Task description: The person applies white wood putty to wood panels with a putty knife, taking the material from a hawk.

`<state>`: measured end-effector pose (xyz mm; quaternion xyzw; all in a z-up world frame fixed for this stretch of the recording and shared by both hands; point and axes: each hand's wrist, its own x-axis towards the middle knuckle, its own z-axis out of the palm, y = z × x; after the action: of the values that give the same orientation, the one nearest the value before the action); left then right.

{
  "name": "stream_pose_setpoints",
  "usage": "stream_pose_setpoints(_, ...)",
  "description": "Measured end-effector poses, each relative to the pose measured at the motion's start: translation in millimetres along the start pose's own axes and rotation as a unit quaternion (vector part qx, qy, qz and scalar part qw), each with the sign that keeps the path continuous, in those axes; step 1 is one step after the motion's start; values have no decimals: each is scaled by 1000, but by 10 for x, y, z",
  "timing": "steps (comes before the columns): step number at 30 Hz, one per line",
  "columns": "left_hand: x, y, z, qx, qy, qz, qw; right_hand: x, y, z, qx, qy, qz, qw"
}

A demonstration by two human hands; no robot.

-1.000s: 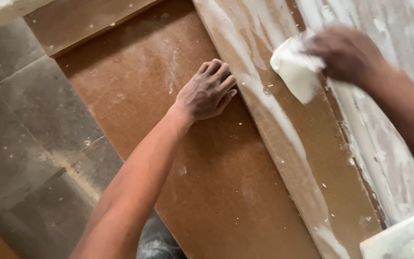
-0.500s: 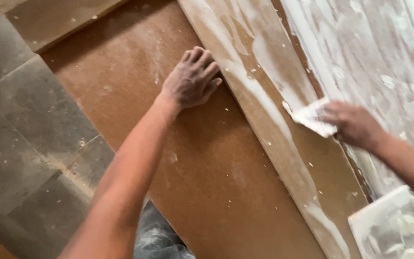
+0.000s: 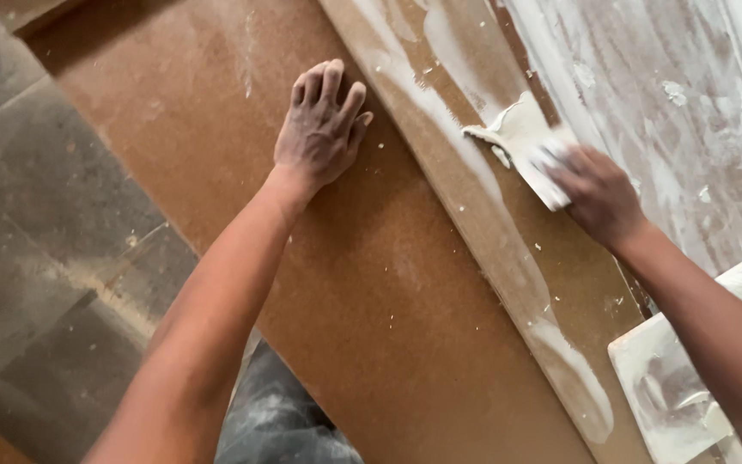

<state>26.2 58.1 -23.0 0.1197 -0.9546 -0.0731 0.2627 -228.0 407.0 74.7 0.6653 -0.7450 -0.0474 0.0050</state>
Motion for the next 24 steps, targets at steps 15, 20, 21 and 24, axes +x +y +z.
stream_pose_setpoints(15,32,3,-52,-52,-13,-16,998,1449,292,-245,-53,-56,-177,981)
stream_pose_setpoints(20,27,-14,-68,-65,-1,-9,998,910,256,-324,-35,-212,-54,975)
stream_pose_setpoints(21,38,-12,-70,-61,-6,-9,998,674,228,-333,-53,-292,4,955)
stream_pose_setpoints(24,11,-11,-52,-50,-14,-9,999,-117,120,-387,-10,-220,-9,975)
